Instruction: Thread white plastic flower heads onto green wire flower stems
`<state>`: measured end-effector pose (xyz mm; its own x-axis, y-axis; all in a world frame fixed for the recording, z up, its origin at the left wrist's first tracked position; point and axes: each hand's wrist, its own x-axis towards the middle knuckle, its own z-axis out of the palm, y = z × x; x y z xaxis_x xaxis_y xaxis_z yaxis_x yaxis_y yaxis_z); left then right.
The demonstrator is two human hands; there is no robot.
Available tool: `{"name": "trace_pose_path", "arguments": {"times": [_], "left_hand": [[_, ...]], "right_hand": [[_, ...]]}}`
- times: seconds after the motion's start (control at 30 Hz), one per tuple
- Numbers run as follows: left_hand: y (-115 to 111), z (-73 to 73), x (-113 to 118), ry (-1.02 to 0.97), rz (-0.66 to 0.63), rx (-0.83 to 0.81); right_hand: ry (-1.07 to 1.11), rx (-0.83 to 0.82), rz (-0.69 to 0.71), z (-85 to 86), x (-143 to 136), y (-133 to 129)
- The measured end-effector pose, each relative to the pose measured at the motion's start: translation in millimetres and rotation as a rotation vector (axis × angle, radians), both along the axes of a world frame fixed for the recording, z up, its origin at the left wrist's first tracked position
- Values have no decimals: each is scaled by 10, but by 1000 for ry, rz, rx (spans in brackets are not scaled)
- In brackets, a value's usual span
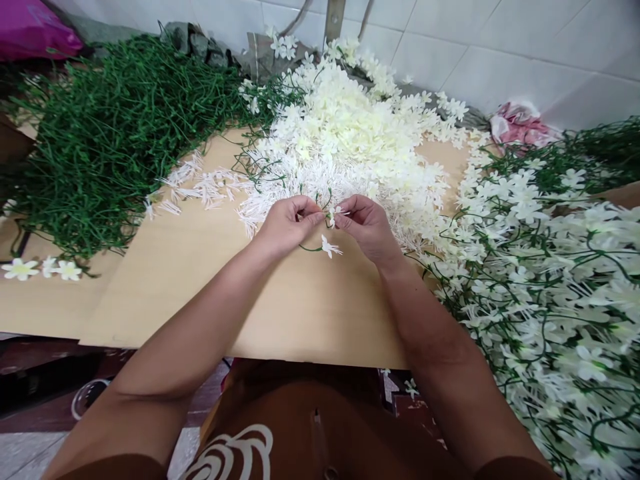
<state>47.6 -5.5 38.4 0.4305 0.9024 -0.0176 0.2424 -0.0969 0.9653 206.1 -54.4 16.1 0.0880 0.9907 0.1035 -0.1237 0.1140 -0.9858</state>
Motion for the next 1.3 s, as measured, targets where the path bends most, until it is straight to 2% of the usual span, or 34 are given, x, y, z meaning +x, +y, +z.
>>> {"name": "trace_pose_path", "arguments": {"times": [0.3,0.57,0.87,1.03,1.3], "left_hand": [[-1,26,-28,-7,-55,15],[18,35,-78,121,-134,56],[43,-70,-95,114,-247,-96],[72,-83,-87,142,-288,-142],[91,-96,-72,196,-313,-151]], "right_hand": [[-57,16,39,16,18,-8],[-161,-31,61,-29,29,8],[-93,-121,205,-85,19,5],[-111,-112,273,-109,28,5],[-208,-155,264,-104,22,37]]}}
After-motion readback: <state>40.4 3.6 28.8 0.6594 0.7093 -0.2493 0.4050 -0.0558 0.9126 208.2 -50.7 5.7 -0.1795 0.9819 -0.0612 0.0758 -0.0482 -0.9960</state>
